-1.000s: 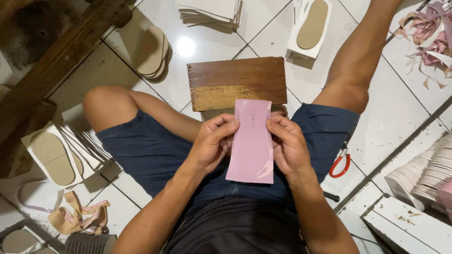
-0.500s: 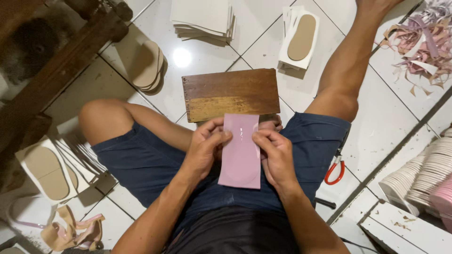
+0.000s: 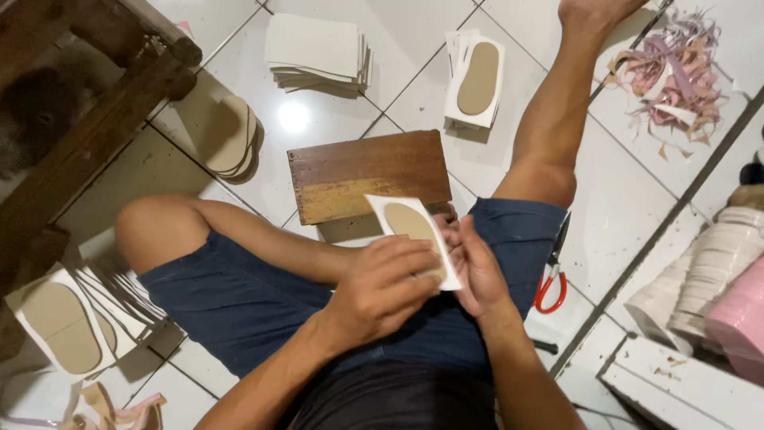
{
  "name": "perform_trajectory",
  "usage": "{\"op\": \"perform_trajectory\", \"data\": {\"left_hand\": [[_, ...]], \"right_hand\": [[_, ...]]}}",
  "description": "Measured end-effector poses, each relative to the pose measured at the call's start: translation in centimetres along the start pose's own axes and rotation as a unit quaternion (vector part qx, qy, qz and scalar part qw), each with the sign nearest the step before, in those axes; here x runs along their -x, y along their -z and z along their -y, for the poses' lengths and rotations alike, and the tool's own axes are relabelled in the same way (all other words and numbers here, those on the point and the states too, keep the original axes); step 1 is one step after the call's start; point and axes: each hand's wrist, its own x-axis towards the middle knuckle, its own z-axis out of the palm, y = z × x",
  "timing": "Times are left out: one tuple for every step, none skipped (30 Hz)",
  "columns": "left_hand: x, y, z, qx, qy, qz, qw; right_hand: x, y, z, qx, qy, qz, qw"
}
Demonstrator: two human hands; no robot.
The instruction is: The person sits on the workshop floor and covers insole boards with pink adhesive film. They peel the paper backing from the film, align it over an insole board, press and smooth it down by hand, then set the covered insole onto a stack and start the next one.
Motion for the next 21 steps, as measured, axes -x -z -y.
{"op": "perform_trajectory", "data": {"left_hand": [[0.1, -0.4, 0.1, -0.006, -0.002, 0.025, 1.000], [0.5, -0.7, 0.1, -0.011, -0.003, 0.050, 0.999], [1.1, -1.0, 0.0, -0.010, 0.044, 0.010, 0.999], [1.6, -1.3, 0.1, -0.011, 0.088, -0.029, 0.996], [2.1, -1.5, 0.3, -0.012, 0.128, -0.070, 0.989], [2.7, -1.6, 0.7, 0.017, 0.187, -0.087, 0.978], [3.1, -1.6, 1.0, 0.043, 0.245, -0.105, 0.963], [3.6, -1.7, 1.3, 0.067, 0.305, -0.123, 0.942], [3.8, -1.7, 1.8, 0.141, 0.358, -0.131, 0.914], [4.0, -1.6, 2.3, 0.214, 0.409, -0.140, 0.876], [4.1, -1.6, 2.6, 0.286, 0.458, -0.149, 0.828], [4.0, -1.5, 3.1, 0.314, 0.470, -0.154, 0.810], [3.9, -1.4, 3.5, 0.342, 0.481, -0.160, 0.791], [3.7, -1.3, 3.9, 0.369, 0.490, -0.163, 0.773], [3.5, -1.2, 4.3, 0.375, 0.501, -0.153, 0.765], [3.5, -1.2, 4.4, 0.383, 0.513, -0.138, 0.756], [3.4, -1.2, 4.5, 0.392, 0.530, -0.121, 0.743], [3.5, -1.2, 4.5, 0.412, 0.537, -0.108, 0.728], [3.7, -1.2, 4.3, 0.434, 0.547, -0.097, 0.709], [3.8, -1.3, 4.3, 0.454, 0.549, -0.087, 0.696], [4.0, -1.5, 4.2, 0.436, 0.543, -0.093, 0.712]], "right_hand": [[0.2, 0.4, 0.0, -0.035, -0.031, 0.005, 0.999], [0.2, 0.7, 0.1, -0.020, -0.007, 0.001, 1.000], [0.2, 0.8, 0.0, -0.005, 0.016, -0.001, 1.000], [0.2, 0.9, -0.1, 0.011, 0.041, -0.002, 0.999], [0.3, 0.9, -0.3, 0.014, 0.058, -0.011, 0.998], [0.3, 0.7, -0.4, 0.018, 0.078, -0.017, 0.997], [0.3, 0.5, -0.4, 0.021, 0.097, -0.020, 0.995], [0.3, 0.1, -0.5, 0.031, 0.107, -0.019, 0.994], [0.3, -0.2, -0.5, 0.042, 0.114, -0.017, 0.992], [0.4, -0.6, -0.6, 0.054, 0.119, -0.014, 0.991], [0.6, -1.0, -0.6, 0.057, 0.114, -0.011, 0.992], [0.6, -1.3, -0.6, 0.060, 0.108, -0.006, 0.992], [0.7, -1.6, -0.7, 0.063, 0.103, -0.001, 0.993], [0.8, -1.8, -0.8, 0.058, 0.084, 0.006, 0.995], [0.8, -2.0, -0.9, 0.052, 0.068, 0.008, 0.996], [0.9, -2.0, -1.1, 0.045, 0.053, 0.005, 0.998], [0.9, -2.0, -1.3, 0.047, 0.059, 0.009, 0.997], [0.9, -1.9, -1.5, 0.049, 0.057, 0.007, 0.997], [1.1, -1.7, -1.8, 0.053, 0.051, 0.004, 0.997], [1.2, -1.6, -2.1, 0.053, 0.045, -0.003, 0.998], [1.3, -1.5, -2.3, 0.055, 0.050, -0.005, 0.997]]}}
